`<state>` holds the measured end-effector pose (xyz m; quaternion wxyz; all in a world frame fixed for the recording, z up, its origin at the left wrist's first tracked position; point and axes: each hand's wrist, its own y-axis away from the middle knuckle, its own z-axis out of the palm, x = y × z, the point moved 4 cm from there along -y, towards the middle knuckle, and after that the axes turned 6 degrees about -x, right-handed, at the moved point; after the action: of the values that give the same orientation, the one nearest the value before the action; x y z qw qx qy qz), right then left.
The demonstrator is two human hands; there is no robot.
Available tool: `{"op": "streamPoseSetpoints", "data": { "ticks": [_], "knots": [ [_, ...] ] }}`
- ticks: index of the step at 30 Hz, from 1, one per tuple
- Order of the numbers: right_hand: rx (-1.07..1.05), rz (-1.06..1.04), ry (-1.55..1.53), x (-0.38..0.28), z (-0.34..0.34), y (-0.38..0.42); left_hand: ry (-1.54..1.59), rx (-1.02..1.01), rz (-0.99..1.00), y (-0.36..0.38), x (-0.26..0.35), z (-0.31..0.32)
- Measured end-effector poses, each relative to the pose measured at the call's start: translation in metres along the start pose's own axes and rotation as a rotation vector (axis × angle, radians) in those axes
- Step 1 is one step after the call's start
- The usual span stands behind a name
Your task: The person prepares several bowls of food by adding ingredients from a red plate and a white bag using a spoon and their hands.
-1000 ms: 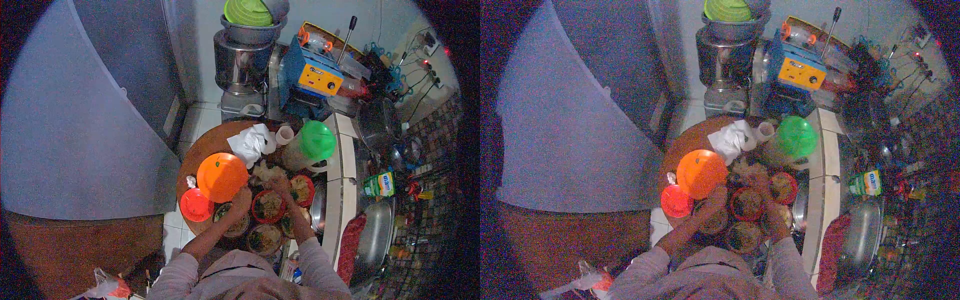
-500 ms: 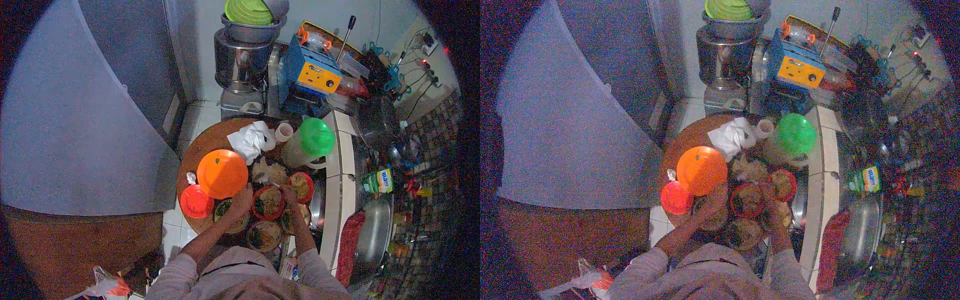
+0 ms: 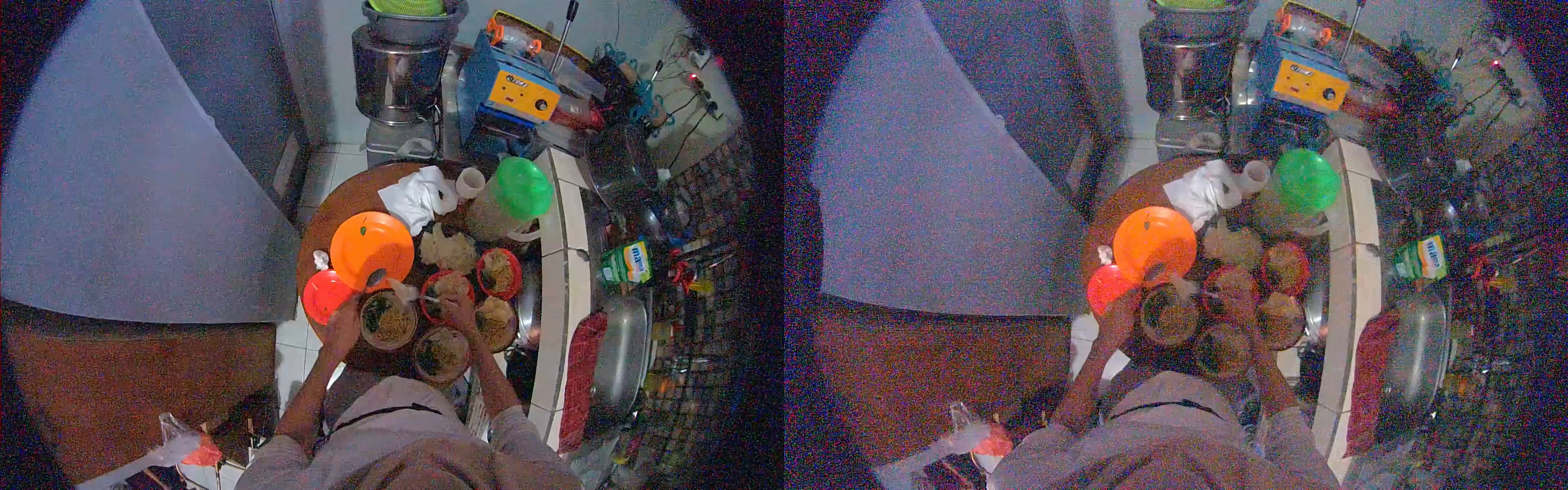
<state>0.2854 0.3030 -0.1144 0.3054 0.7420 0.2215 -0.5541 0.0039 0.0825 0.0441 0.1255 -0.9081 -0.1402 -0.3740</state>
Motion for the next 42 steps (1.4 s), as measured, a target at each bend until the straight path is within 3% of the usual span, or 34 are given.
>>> {"op": "streamPoseSetpoints", "data": {
  "ticks": [1,3,5,7,9,10,12,13,14,15,16,17,19,21,22,29,31,33,37,39,40,42],
  "knots": [
    [-0.020,-0.016,0.506,-0.028,0.014,0.003,-0.004,0.001,-0.004,0.009,0.000,-0.007],
    [-0.036,-0.059,0.494,-0.089,0.040,0.019,-0.091,-0.320,-0.365,0.025,-0.007,-0.013],
    [-0.048,-0.100,0.487,-0.101,0.052,0.023,-0.062,-0.243,-0.294,0.041,-0.018,-0.003],
    [-0.034,-0.030,0.868,-0.095,0.059,0.022,-0.030,-0.167,-0.224,0.045,-0.004,-0.009],
    [-0.066,0.051,0.903,-0.102,0.062,0.024,-0.016,-0.326,-0.417,0.044,0.019,-0.016],
    [-0.096,0.133,0.937,-0.105,0.062,0.025,-0.017,-0.326,-0.414,0.052,-0.007,0.009],
    [-0.082,0.051,0.980,-0.100,0.065,0.025,-0.095,-0.077,0.040,0.070,-0.062,0.069],
    [-0.072,-0.030,1.023,-0.095,0.066,0.025,-0.094,-0.078,0.045,0.065,-0.052,0.064],
    [-0.066,-0.029,1.024,-0.088,0.065,0.024,-0.077,-0.249,-0.133,0.060,-0.049,0.068],
    [-0.162,-0.041,1.098,-0.080,0.067,0.022,-0.060,-0.419,-0.311,0.057,-0.044,0.070],
    [-0.260,-0.052,1.169,-0.079,0.070,0.022,-0.060,-0.420,-0.306,0.052,-0.037,0.066],
    [-0.256,-0.050,1.170,-0.079,0.069,0.026,-0.063,-0.460,-0.318,0.049,-0.030,0.063],
    [-0.122,-0.277,1.072,-0.103,0.071,0.037,-0.066,-0.500,-0.328,0.052,-0.035,0.075],
    [-0.114,-0.255,1.074,-0.112,0.073,0.040,-0.114,-0.185,-0.189,0.055,-0.036,0.080],
    [-0.108,-0.234,1.075,-0.115,0.073,0.041,-0.113,-0.184,-0.189,0.054,-0.039,0.081],
    [-0.019,-0.221,1.060,-0.131,0.064,0.050,-0.085,-0.342,-0.351,0.039,-0.018,0.061],
    [0.072,-0.061,0.959,-0.127,0.056,0.044,-0.015,-0.375,-0.348,0.039,-0.020,0.066],
    [0.105,-0.057,0.915,-0.134,0.049,0.047,-0.125,-0.421,-0.471,0.039,-0.032,0.071],
    [0.165,-0.132,0.932,-0.131,0.036,0.040,-0.133,-0.413,-0.329,0.043,-0.043,0.081],
    [0.131,-0.141,0.889,-0.126,0.035,0.040,-0.114,-0.560,-0.512,0.039,-0.047,0.077],
    [0.097,-0.154,0.846,-0.126,0.036,0.039,-0.114,-0.561,-0.512,0.039,-0.051,0.076],
    [0.104,-0.145,0.895,-0.127,0.039,0.040,-0.002,-0.443,-0.355,0.033,-0.050,0.066]
  ]
}}
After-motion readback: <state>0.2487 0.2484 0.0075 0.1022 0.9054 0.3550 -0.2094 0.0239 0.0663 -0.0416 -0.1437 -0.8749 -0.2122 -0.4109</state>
